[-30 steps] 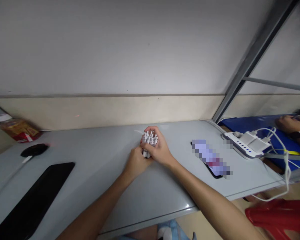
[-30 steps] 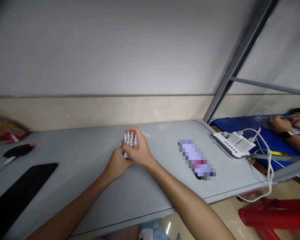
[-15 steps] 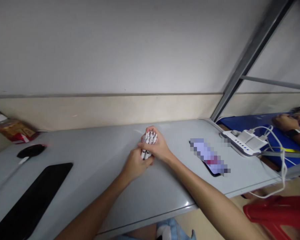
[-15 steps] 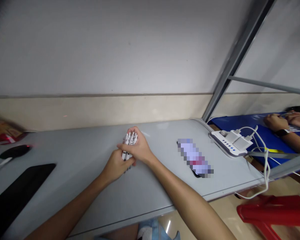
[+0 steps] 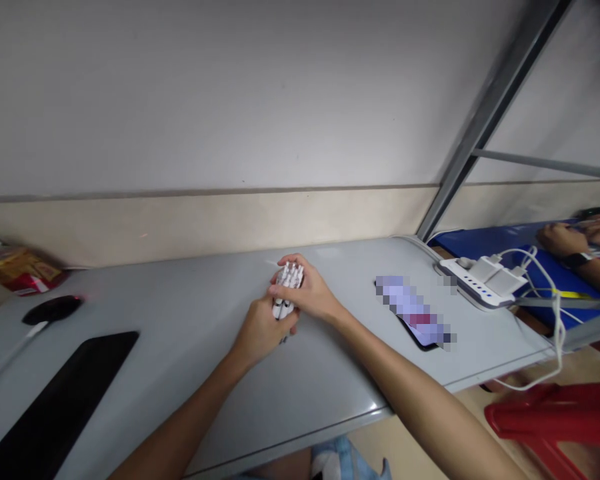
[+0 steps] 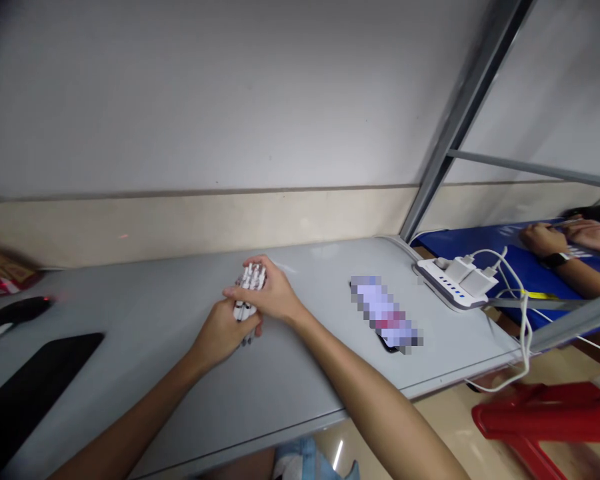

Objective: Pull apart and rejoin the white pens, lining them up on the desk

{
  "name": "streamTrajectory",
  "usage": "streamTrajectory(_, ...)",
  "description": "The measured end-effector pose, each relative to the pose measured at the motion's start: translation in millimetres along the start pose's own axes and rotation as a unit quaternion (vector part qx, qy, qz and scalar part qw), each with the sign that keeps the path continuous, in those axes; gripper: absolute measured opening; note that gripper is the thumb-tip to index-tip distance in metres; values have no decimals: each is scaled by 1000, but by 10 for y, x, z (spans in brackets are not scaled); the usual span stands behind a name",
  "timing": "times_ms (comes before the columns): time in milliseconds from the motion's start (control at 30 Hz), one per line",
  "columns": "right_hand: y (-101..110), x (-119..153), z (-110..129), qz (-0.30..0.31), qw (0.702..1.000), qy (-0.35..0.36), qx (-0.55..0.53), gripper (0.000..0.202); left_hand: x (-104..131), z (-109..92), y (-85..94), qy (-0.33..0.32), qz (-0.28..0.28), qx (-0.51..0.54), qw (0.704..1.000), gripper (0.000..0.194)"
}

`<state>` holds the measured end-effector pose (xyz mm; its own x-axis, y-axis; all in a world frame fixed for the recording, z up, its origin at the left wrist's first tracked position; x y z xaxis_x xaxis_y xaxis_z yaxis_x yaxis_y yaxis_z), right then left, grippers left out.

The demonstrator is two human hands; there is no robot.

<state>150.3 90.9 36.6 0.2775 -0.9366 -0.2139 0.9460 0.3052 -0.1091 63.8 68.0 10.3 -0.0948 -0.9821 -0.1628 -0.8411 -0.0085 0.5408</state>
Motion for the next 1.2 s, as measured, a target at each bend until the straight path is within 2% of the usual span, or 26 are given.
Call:
streamTrajectory(167, 183, -53, 77, -65, 992, 76, 83, 63, -2, 29, 17, -10, 0, -7, 1000, 12)
streamTrajectory(267, 206, -78, 46, -66, 986, 76, 134, 51, 7, 76, 0, -4, 11, -4, 1000, 13)
streamTrajectory(400, 203, -88, -27, -71, 985, 63, 146, 35, 13, 121, -33, 7, 25, 21, 999, 20)
streamTrajectory(533, 217, -101, -128, -86, 990, 41, 105, 37, 1, 127, -65, 14, 41, 72, 996, 23)
streamTrajectory(700, 237, -142, -265, -81, 997, -12, 13, 43, 0, 146, -85, 82, 54, 166, 981, 31)
streamTrajectory(800, 214, -157, -341, -52, 996, -59, -36, 46, -3, 175, -72, 127, 39, 207, 969, 35)
streamTrajectory(900, 213, -170, -346, -44, 994, -64, -80, 46, -27, 233, -30, 153, 8, 227, 962, 40)
streamTrajectory(1000, 297, -187, -371, -86, 991, -69, -77, 39, -74, 316, 72, 147, -30, 172, 974, 40)
streamTrajectory(1067, 400, -190, -410, -138, 985, -80, -72, 36, -112, 367, 225, 123, -85, 50, 988, 37)
streamTrajectory(1100, 446, -189, -429, -159, 981, -86, -73, 35, -132, 371, 277, 102, -95, -20, 990, 36)
streamTrajectory(1200, 521, -189, -466, -187, 974, -99, -83, 32, -168, 417, 357, 76, -94, -214, 969, 34)
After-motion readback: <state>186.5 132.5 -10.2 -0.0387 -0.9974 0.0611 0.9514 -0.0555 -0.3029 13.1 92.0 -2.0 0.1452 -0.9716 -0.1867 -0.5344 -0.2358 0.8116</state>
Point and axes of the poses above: each hand's wrist, its own x-axis away from the middle knuckle, its own y-axis out of the back of the hand, z = x × y, the point moved 8 cm from there along -x, towards the middle knuckle, and after that the axes turned 6 degrees about -z, right-handed, at the moved point
